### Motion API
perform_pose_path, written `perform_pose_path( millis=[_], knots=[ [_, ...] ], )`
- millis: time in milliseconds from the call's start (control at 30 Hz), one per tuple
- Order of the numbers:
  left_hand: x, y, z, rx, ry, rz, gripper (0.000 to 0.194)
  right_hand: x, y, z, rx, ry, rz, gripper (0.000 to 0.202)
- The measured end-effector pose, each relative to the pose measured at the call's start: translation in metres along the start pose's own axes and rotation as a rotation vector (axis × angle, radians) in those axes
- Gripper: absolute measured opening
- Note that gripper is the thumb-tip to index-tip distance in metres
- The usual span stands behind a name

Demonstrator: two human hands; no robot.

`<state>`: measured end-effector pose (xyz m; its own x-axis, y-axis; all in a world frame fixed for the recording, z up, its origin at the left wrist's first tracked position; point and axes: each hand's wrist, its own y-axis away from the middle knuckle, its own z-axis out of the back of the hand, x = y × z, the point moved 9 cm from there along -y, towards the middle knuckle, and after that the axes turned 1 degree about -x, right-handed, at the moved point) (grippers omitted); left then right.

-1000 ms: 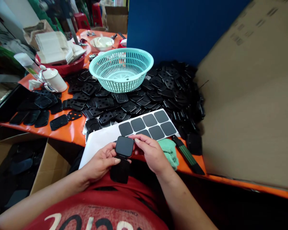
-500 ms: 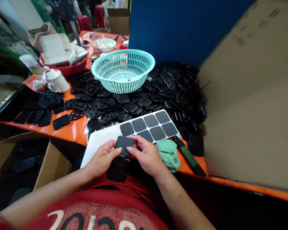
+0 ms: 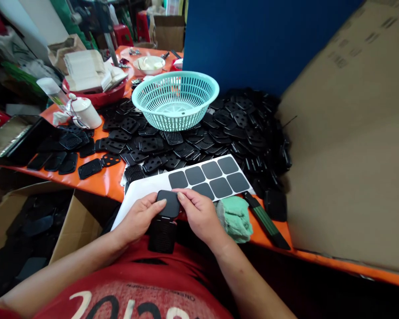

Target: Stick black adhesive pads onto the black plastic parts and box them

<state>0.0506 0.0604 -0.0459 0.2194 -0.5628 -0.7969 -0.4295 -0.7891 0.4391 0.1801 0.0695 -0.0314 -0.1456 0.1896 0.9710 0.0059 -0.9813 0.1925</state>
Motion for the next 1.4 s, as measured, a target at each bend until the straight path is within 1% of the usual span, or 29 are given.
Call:
perform_pose_path(
  millis=[67,100,133,167,233,300,333,367,400,433,467,500,533,567,600,633,700,767,833,933,1000,1067,1133,1200,1300,1333,1400],
  knots=[
    [-0.018,0.01,0.009,-0.009,-0.057,-0.005,0.051,0.006,-0.002,0.007,-0.023,-0.006,0.021,0.042],
    [-0.03,0.018,0.02,-0.034,-0.103,-0.008,0.051,0.01,-0.004,0.013,-0.05,-0.004,0.039,0.042],
    [-0.045,0.029,0.035,-0.079,-0.176,-0.009,0.051,0.014,-0.005,0.019,-0.078,0.005,0.06,0.042],
    [-0.062,0.044,0.057,-0.163,-0.276,-0.012,0.051,0.017,-0.006,0.024,-0.102,0.022,0.084,0.04],
    [-0.098,0.082,0.114,-0.37,-0.541,0.011,0.052,0.021,-0.007,0.032,-0.129,0.08,0.128,0.035],
    [-0.128,0.124,0.17,-0.537,-0.962,0.099,0.047,0.022,-0.008,0.034,-0.133,0.148,0.165,0.031],
    [-0.141,0.141,0.191,-0.568,-1.168,0.111,0.045,0.022,-0.008,0.033,-0.132,0.177,0.19,0.029],
    [-0.147,0.153,0.207,-0.566,-1.345,0.14,0.045,0.022,-0.008,0.029,-0.125,0.21,0.224,0.027],
    [-0.15,0.163,0.22,-0.596,-1.49,0.175,0.047,0.024,-0.007,0.024,-0.113,0.252,0.274,0.025],
    [-0.147,0.167,0.226,-0.602,-1.591,0.206,0.051,0.027,-0.006,0.017,-0.089,0.3,0.338,0.022],
    [-0.141,0.165,0.226,-0.603,-1.644,0.228,0.055,0.031,-0.004,0.008,-0.055,0.351,0.413,0.02],
    [-0.134,0.16,0.22,-0.62,-1.648,0.222,0.058,0.034,-0.001,-0.003,-0.013,0.396,0.491,0.018],
    [-0.121,0.148,0.209,-0.588,-1.598,0.216,0.061,0.036,0.001,-0.013,0.034,0.432,0.56,0.018],
    [-0.105,0.135,0.195,-0.551,-1.496,0.213,0.065,0.037,0.003,-0.022,0.076,0.455,0.614,0.019],
    [-0.092,0.119,0.178,-0.529,-1.367,0.16,0.068,0.036,0.005,-0.028,0.105,0.466,0.653,0.02],
    [-0.079,0.103,0.159,-0.493,-1.226,0.089,0.069,0.034,0.006,-0.032,0.122,0.473,0.676,0.021],
    [-0.049,0.076,0.126,-0.408,-0.925,0.028,0.067,0.028,0.006,-0.035,0.125,0.482,0.696,0.024],
    [-0.025,0.058,0.1,-0.338,-0.642,0.003,0.063,0.023,0.006,-0.033,0.117,0.478,0.709,0.027],
    [-0.012,0.049,0.084,-0.316,-0.485,-0.019,0.059,0.021,0.007,-0.03,0.116,0.456,0.724,0.029],
    [-0.011,0.042,0.072,-0.348,-0.453,-0.061,0.046,0.021,0.01,-0.028,0.133,0.408,0.745,0.033],
    [-0.014,0.036,0.068,-0.355,-0.354,-0.059,0.041,0.022,0.012,-0.028,0.147,0.386,0.751,0.036],
    [-0.012,0.028,0.064,-0.34,-0.118,-0.012,0.046,0.022,0.013,-0.027,0.159,0.365,0.746,0.038],
    [-0.008,0.018,0.057,-0.3,0.13,0.065,0.055,0.023,0.013,-0.025,0.154,0.333,0.745,0.041],
    [-0.003,0.01,0.049,-0.247,0.281,0.155,0.058,0.025,0.013,-0.021,0.126,0.292,0.753,0.044],
    [0.005,0.002,0.043,-0.191,0.372,0.274,0.06,0.026,0.013,-0.016,0.08,0.261,0.771,0.047],
    [0.007,0.0,0.042,-0.183,0.378,0.293,0.061,0.026,0.013,-0.015,0.075,0.263,0.778,0.047],
    [0.007,-0.003,0.042,-0.173,0.358,0.288,0.06,0.024,0.013,-0.015,0.082,0.269,0.78,0.048]
  ],
)
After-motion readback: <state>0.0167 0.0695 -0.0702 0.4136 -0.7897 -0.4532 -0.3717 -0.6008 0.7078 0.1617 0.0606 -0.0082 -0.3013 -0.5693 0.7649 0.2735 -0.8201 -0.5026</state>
